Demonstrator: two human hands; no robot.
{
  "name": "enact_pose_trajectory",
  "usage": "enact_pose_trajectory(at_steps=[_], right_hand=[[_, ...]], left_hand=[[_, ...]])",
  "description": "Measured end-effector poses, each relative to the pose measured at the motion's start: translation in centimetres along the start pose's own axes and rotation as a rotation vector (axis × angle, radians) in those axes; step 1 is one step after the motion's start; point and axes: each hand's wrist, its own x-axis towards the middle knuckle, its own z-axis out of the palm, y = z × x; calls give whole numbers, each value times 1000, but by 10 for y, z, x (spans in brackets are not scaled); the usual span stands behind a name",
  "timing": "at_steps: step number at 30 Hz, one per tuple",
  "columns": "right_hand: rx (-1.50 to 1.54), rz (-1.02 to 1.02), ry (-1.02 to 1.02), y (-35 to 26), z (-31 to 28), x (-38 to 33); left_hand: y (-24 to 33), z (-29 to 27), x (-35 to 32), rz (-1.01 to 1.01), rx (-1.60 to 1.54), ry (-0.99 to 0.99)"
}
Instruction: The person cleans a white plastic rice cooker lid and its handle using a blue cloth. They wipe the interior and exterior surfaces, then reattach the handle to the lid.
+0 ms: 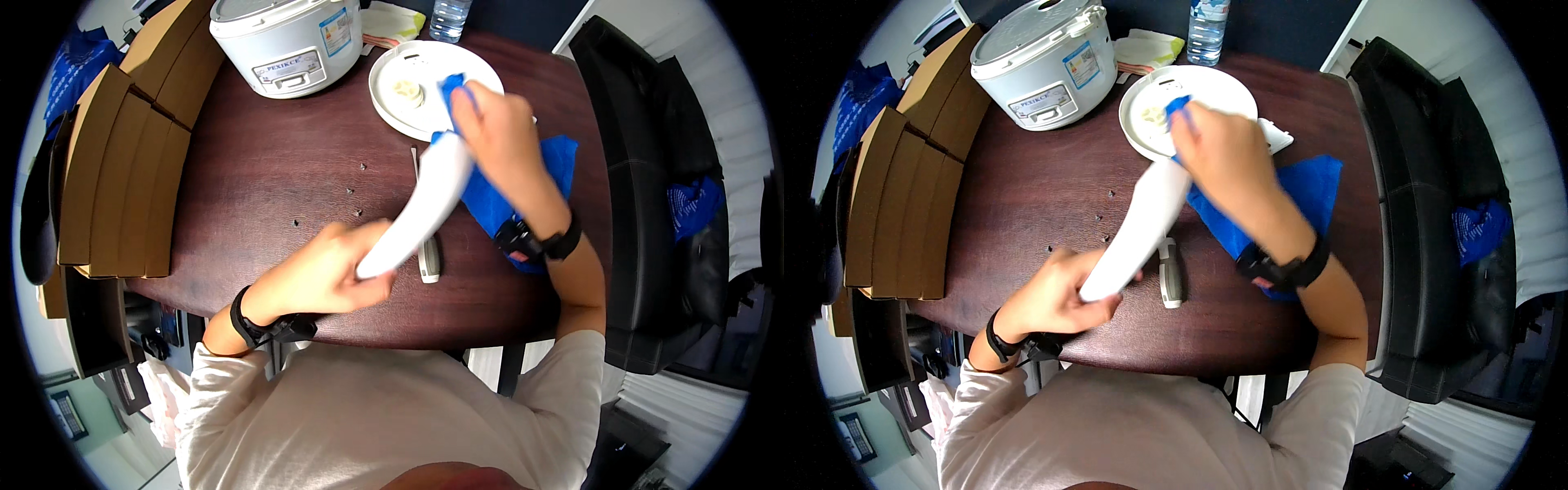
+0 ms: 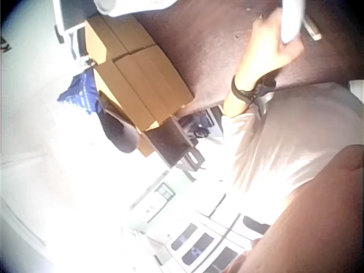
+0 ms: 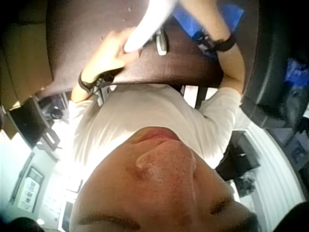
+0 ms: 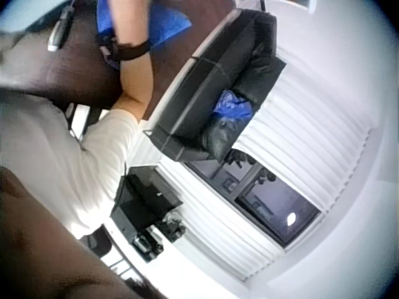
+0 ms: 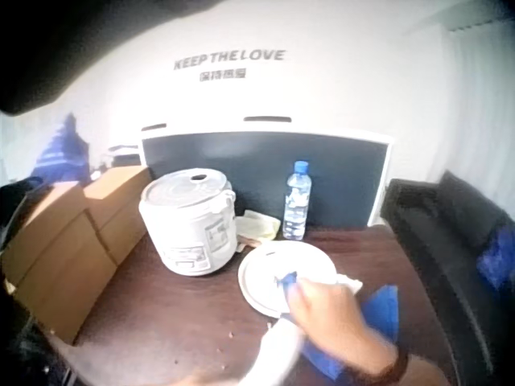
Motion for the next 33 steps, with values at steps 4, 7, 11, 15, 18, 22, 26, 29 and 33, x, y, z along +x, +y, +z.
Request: enact_pose_trajectory(at_steps=[4, 7, 11, 15, 18, 22, 26, 29, 33], right_hand=[[386, 241, 139, 23, -14, 9], [357, 238, 101, 5, -27, 5], [268, 176, 57, -24, -30, -4], [228, -72, 19, -49, -25, -22], [177, -341, -53, -60, -9, -36], [123, -482, -100, -77, 14, -51], [-21, -535, -89, -89, 21, -51], [-179, -564, 15, -85, 19, -34], [-231, -425, 70, -68, 19, -8]], left_hand=[[6, -3, -4, -3, -373, 72], [-1, -4, 0, -52, -619, 138], [-16, -1, 10, -2, -640, 284], [-19, 4, 14, -44, -1042, 341], [-18, 5, 13, -77, -1205, 327], [-13, 9, 24, -131, -1093, 502], [-19, 10, 31, -37, -1081, 437], [-10, 14, 25, -79, -1022, 530], [-9, 9, 24, -87, -1051, 442]])
